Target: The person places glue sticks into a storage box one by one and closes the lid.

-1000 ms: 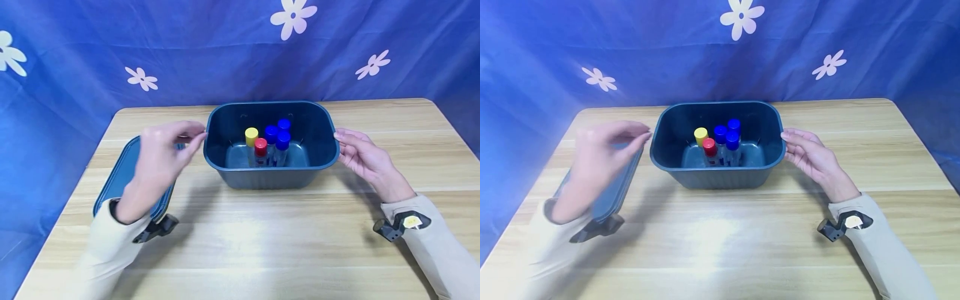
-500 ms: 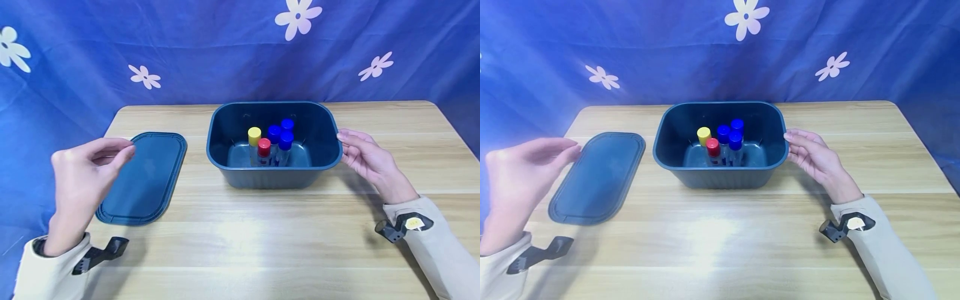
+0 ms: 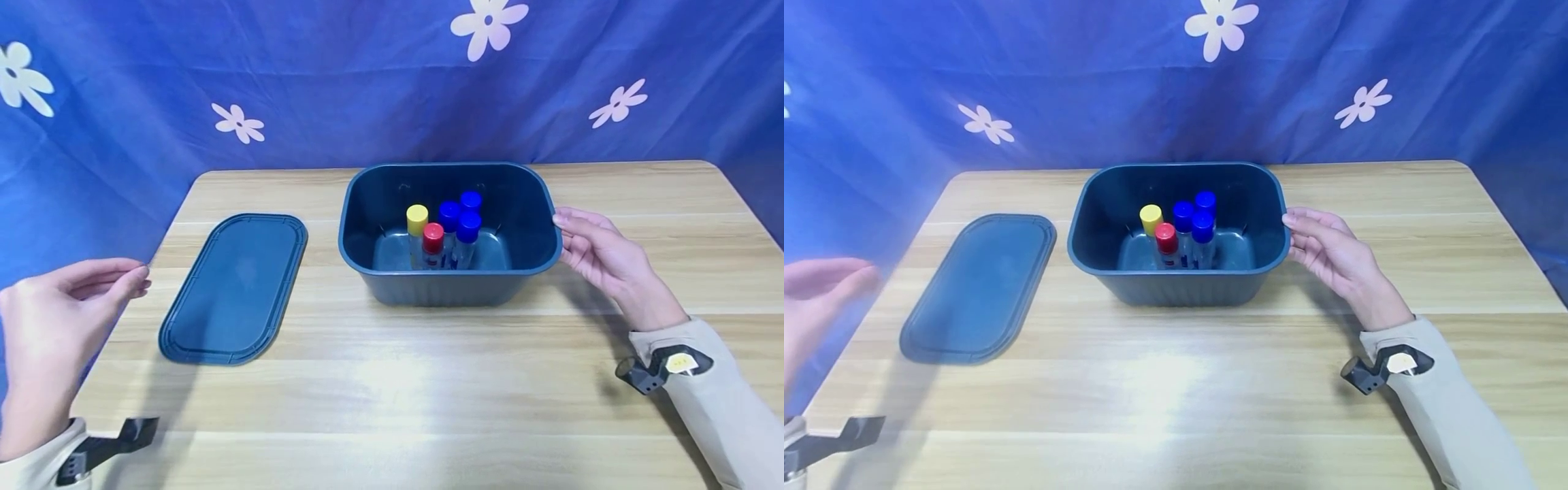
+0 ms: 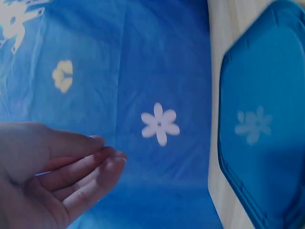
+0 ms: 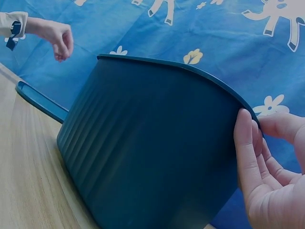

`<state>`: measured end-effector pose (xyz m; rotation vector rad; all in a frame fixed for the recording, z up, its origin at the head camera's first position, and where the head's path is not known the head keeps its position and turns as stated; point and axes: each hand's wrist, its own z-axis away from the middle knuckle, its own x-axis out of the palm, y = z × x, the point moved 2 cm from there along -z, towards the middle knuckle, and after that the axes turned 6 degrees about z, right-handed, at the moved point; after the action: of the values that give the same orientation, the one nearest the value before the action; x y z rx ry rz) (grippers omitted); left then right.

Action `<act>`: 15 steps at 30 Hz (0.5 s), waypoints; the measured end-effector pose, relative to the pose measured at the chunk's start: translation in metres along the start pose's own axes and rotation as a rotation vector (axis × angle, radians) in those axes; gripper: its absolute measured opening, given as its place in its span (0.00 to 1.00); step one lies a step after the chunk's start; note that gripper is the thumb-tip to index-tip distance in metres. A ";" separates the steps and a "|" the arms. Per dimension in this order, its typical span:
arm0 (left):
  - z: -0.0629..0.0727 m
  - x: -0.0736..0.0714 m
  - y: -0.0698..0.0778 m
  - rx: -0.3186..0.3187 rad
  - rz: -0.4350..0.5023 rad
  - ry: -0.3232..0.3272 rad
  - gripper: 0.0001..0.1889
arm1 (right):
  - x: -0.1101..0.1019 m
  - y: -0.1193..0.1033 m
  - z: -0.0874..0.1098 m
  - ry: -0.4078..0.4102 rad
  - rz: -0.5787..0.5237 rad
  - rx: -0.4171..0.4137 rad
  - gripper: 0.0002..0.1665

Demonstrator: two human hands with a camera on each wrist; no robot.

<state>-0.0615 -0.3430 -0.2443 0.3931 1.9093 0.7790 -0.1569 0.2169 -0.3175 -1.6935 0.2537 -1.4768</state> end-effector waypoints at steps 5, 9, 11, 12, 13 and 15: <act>0.003 -0.005 -0.022 -0.007 -0.045 -0.060 0.05 | -0.001 0.001 0.001 -0.001 -0.017 -0.005 0.14; 0.006 -0.009 -0.048 -0.038 -0.057 -0.117 0.09 | -0.001 0.001 0.001 -0.001 -0.012 -0.003 0.14; 0.009 -0.010 -0.060 -0.069 -0.128 -0.151 0.08 | -0.001 0.001 0.001 0.003 -0.001 -0.001 0.14; 0.010 -0.010 -0.066 -0.084 -0.177 -0.174 0.04 | -0.001 0.001 0.001 0.006 0.004 0.000 0.14; 0.012 -0.010 -0.070 -0.097 -0.218 -0.196 0.06 | -0.001 0.001 0.001 0.009 0.009 0.000 0.14; 0.014 -0.008 -0.077 -0.123 -0.338 -0.243 0.18 | -0.001 0.000 0.001 0.015 0.010 -0.002 0.13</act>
<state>-0.0400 -0.4000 -0.2949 0.0791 1.6337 0.5901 -0.1559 0.2182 -0.3185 -1.6812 0.2715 -1.4834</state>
